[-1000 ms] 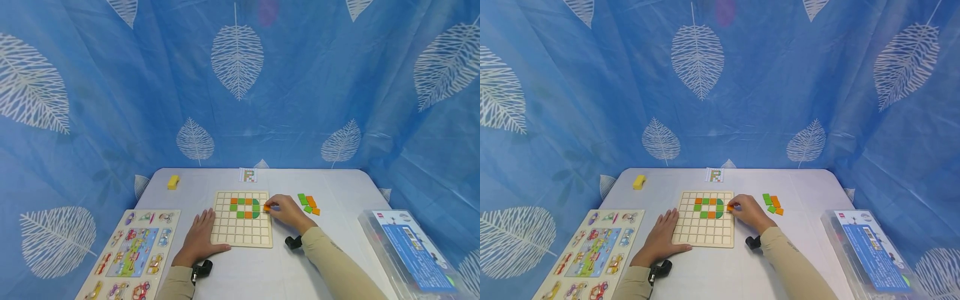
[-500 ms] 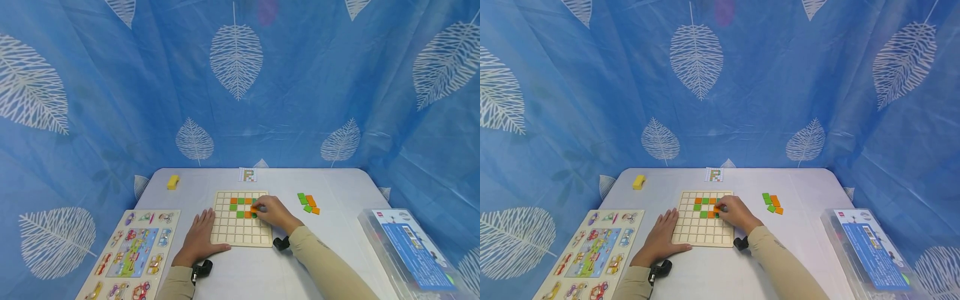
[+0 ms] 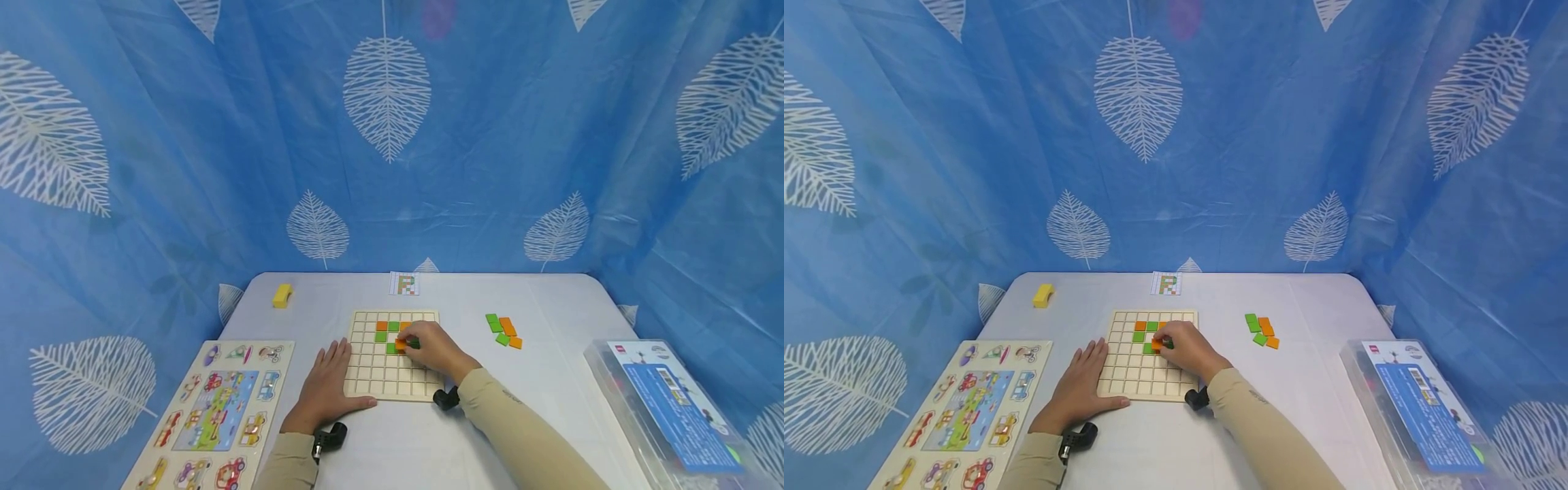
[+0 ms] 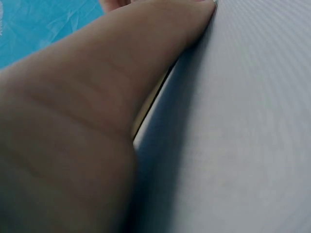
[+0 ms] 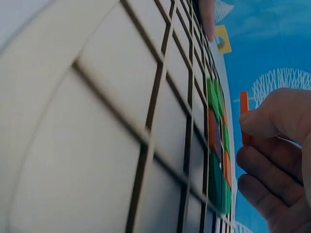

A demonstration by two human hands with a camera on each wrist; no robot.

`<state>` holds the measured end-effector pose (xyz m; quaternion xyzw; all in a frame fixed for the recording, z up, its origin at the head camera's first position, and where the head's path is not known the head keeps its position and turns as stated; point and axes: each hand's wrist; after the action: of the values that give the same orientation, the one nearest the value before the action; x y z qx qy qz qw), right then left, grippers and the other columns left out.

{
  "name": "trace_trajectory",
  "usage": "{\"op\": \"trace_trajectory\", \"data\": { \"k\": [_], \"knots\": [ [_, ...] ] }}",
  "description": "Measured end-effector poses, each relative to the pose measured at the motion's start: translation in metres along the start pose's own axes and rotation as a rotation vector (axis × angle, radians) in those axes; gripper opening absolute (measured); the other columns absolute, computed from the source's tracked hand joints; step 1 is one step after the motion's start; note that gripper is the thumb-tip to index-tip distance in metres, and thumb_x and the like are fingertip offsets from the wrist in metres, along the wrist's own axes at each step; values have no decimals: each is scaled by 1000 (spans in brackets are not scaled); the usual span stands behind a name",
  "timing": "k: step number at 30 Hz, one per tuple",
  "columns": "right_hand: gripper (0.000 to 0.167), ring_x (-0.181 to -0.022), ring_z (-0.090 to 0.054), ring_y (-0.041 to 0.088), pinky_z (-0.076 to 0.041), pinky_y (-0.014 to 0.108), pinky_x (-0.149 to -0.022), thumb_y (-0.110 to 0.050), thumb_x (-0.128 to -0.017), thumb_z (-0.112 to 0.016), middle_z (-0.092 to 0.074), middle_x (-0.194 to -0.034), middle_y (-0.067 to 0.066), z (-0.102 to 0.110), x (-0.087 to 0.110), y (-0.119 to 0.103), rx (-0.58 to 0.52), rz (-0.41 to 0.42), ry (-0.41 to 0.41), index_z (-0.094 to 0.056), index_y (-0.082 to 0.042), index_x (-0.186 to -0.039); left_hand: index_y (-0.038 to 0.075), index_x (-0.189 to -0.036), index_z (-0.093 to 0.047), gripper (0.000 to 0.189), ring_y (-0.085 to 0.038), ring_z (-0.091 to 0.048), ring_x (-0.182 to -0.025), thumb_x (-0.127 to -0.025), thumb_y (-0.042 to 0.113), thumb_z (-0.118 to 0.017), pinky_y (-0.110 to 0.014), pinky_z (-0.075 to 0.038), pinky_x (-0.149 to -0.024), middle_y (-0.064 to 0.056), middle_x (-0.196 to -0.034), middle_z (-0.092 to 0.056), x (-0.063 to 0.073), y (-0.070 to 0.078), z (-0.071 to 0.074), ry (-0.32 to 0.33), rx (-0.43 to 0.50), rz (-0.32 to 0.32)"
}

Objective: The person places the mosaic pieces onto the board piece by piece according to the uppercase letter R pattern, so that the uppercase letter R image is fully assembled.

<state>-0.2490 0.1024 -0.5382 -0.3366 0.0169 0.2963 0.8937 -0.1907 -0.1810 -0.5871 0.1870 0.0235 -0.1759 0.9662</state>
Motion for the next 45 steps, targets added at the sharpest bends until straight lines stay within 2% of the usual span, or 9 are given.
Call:
{"op": "trace_trajectory", "data": {
  "k": [9, 13, 18, 23, 34, 45],
  "knots": [
    [24, -109, -70, 18, -57, 26, -92, -1, -95, -77, -73, -118, 3, -9, -11, -12, -21, -21, -20, -78, -8, -119, -2, -164, -29, 139, -35, -19, -157, -70, 94, -64, -52, -13, -127, -17, -170, -26, -3, 0, 1, -9, -4, 2],
    [22, -108, -70, 18, -58, 29, -91, -4, -95, -78, -73, -116, 3, -14, -15, -18, 16, -24, -14, -79, -8, -117, -1, -164, -29, 139, -34, -19, -157, -70, 94, -65, -52, -13, -127, -17, -170, -26, -3, 0, 1, -6, -9, 4],
    [20, -112, -66, 19, -54, 37, -100, -10, -96, -80, -74, -116, 0, -24, -17, -24, 94, -43, -22, -80, -10, -115, -2, -165, -27, 140, -34, -17, -158, -70, 95, -63, -51, -12, -127, -17, -171, -24, 0, 1, 0, -21, -3, 1],
    [21, -112, -66, 18, -53, 37, -102, -11, -95, -81, -75, -113, -2, -35, -19, -26, 139, -38, -36, -81, -9, -116, -3, -164, -28, 140, -35, -18, -157, -70, 95, -63, -51, -12, -127, -17, -171, -24, 3, 1, -2, -21, 2, -2],
    [17, -109, -68, 21, -55, 38, -99, -6, -92, -82, -76, -108, 2, -44, -21, -29, 159, -9, 32, -81, -7, -110, -3, -164, -29, 138, -35, -18, -157, -71, 93, -65, -52, -12, -127, -18, -170, -26, 1, 2, -1, -7, 4, -5],
    [18, -113, -68, 23, -53, 39, -102, -6, -92, -82, -76, -111, 3, -47, -22, -32, 156, -45, 64, -81, -8, -110, -3, -164, -30, 137, -35, -18, -158, -72, 93, -64, -52, -12, -127, -17, -170, -26, 1, 1, 2, -4, 4, -3]
  ]
}}
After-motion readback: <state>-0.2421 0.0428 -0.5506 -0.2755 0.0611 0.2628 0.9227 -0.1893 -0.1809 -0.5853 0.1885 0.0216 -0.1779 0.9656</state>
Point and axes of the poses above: each hand's wrist, its own x-axis away from the middle knuckle, its own z-axis out of the back of the hand, y = z × x
